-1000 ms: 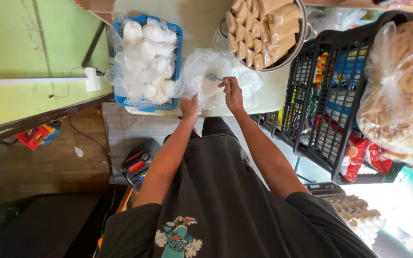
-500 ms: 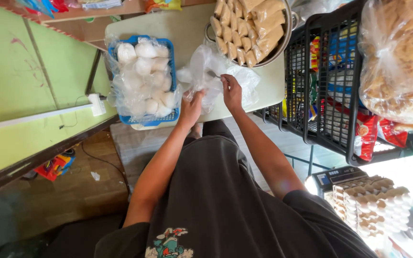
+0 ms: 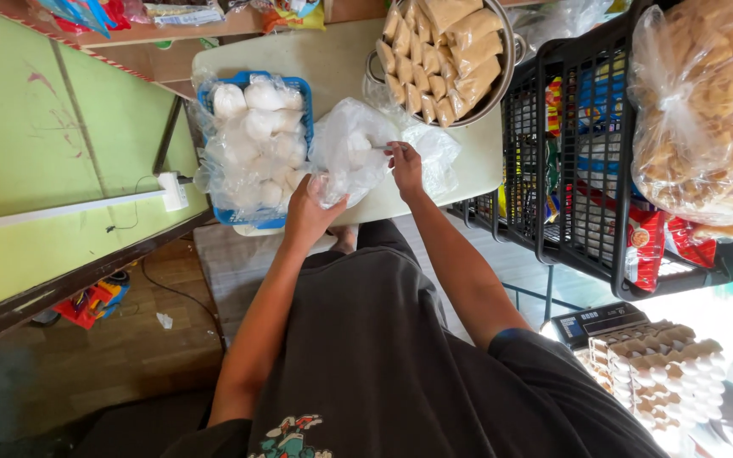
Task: Transfer white powder from a large bag into small individual plastic bags using a spoon.
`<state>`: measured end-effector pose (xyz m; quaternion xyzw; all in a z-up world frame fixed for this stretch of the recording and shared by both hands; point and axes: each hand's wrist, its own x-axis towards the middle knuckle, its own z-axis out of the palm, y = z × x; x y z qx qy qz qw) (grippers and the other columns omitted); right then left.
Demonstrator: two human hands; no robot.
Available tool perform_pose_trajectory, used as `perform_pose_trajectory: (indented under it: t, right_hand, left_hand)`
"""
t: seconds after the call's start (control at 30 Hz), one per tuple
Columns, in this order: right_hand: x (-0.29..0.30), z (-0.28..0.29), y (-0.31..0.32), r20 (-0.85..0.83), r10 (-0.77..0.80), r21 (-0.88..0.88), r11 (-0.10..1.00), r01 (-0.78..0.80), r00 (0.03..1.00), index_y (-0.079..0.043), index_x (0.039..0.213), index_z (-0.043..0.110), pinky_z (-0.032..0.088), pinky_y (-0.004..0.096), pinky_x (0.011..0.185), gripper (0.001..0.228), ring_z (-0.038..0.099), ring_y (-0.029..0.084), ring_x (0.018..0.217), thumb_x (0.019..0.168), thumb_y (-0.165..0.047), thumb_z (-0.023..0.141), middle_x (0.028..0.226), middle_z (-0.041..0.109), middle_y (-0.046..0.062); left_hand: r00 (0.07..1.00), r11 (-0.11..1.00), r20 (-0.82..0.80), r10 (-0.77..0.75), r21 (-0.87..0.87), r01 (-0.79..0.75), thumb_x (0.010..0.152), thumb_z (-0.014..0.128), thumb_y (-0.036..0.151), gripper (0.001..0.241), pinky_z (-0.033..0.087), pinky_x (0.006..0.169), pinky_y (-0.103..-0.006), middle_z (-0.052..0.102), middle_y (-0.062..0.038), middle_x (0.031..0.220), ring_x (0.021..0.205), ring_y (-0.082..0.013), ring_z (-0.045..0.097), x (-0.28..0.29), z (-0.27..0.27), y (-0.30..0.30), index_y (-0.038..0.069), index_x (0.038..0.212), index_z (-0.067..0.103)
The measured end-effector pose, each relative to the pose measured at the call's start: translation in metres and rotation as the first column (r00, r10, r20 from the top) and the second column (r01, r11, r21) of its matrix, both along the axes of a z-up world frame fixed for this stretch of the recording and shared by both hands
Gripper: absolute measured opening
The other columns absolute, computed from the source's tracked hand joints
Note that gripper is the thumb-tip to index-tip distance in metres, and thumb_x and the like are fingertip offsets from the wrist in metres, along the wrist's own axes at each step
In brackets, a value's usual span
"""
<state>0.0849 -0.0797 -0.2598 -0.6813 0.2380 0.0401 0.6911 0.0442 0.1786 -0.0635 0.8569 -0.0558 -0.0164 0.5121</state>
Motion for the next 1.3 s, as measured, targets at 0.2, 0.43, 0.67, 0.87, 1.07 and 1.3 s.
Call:
perform_pose_trajectory:
  t: [0.2,0.43,0.67,0.87,1.07,1.3]
  right_hand:
    - [-0.002,0.058,-0.005,-0.044,-0.021,0.141,0.99,0.027,0.999,-0.006,0.112,0.067,0.038,0.022,0.054,0.025,0.053,0.006,0.069,0.106,-0.026,0.054,0.093,0.069,0.004]
    - [-0.008,0.141,-0.01,0.088,-0.068,0.088,0.994,0.061,0.994,-0.007,0.108,0.063,0.038,0.021,0.056,0.026,0.049,0.005,0.067,0.109,-0.03,0.051,0.087,0.066,0.002]
    - [-0.012,0.226,-0.005,0.199,-0.072,0.109,0.993,0.051,0.977,-0.005,0.103,0.062,0.035,0.023,0.055,0.026,0.045,0.006,0.062,0.111,-0.028,0.051,0.079,0.061,0.001]
    - [-0.016,0.273,0.011,0.221,0.015,0.127,0.991,-0.044,0.975,-0.004,0.103,0.062,0.036,0.022,0.057,0.026,0.049,0.006,0.064,0.111,-0.026,0.052,0.08,0.063,0.002]
    - [-0.02,0.268,0.042,0.213,0.231,-0.043,0.973,-0.227,0.949,-0.002,0.107,0.065,0.04,0.023,0.059,0.025,0.053,0.007,0.068,0.111,-0.024,0.052,0.083,0.066,0.004]
    - [-0.03,0.323,0.077,0.27,0.579,-0.529,0.757,-0.384,0.769,-0.001,0.112,0.07,0.054,0.03,0.073,0.017,0.069,0.019,0.081,0.106,-0.014,0.06,0.098,0.071,0.011]
  left_hand:
    - [0.995,0.995,0.056,0.086,0.036,-0.088,0.078,0.088,0.018,0.039,0.053,0.076,-0.041,0.063,-0.012,0.1,0.087,-0.0308,0.066,-0.009,0.015,0.011,0.006,0.11,0.068]
    - [0.976,0.997,0.208,0.065,0.033,-0.074,0.079,0.085,0.014,0.04,0.055,0.081,-0.0409,0.065,-0.011,0.106,0.095,-0.0319,0.066,0.008,0.038,0.001,0.007,0.112,0.065]
    - [0.975,0.979,0.221,-0.008,0.2,-0.037,0.074,0.086,0.016,0.046,0.053,0.084,-0.0445,0.065,-0.013,0.105,0.101,-0.035,0.064,0.024,0.031,-0.004,0.005,0.114,0.064]
    - [0.981,0.974,0.194,0.002,0.223,-0.046,0.073,0.085,0.014,0.047,0.052,0.084,-0.0451,0.063,-0.013,0.106,0.102,-0.0358,0.062,0.023,0.024,-0.009,0.006,0.114,0.063]
    - [0.986,0.997,0.162,0.034,0.067,-0.046,0.069,0.085,0.007,0.054,0.052,0.085,-0.0446,0.062,-0.016,0.109,0.103,-0.0388,0.062,0.021,0.031,-0.012,0.003,0.116,0.059]
    - [0.991,0.98,0.11,0.076,-0.191,-0.054,0.078,0.086,0.006,0.045,0.055,0.08,-0.038,0.069,-0.016,0.102,0.094,-0.0352,0.071,0.019,0.009,-0.017,0.003,0.112,0.057]
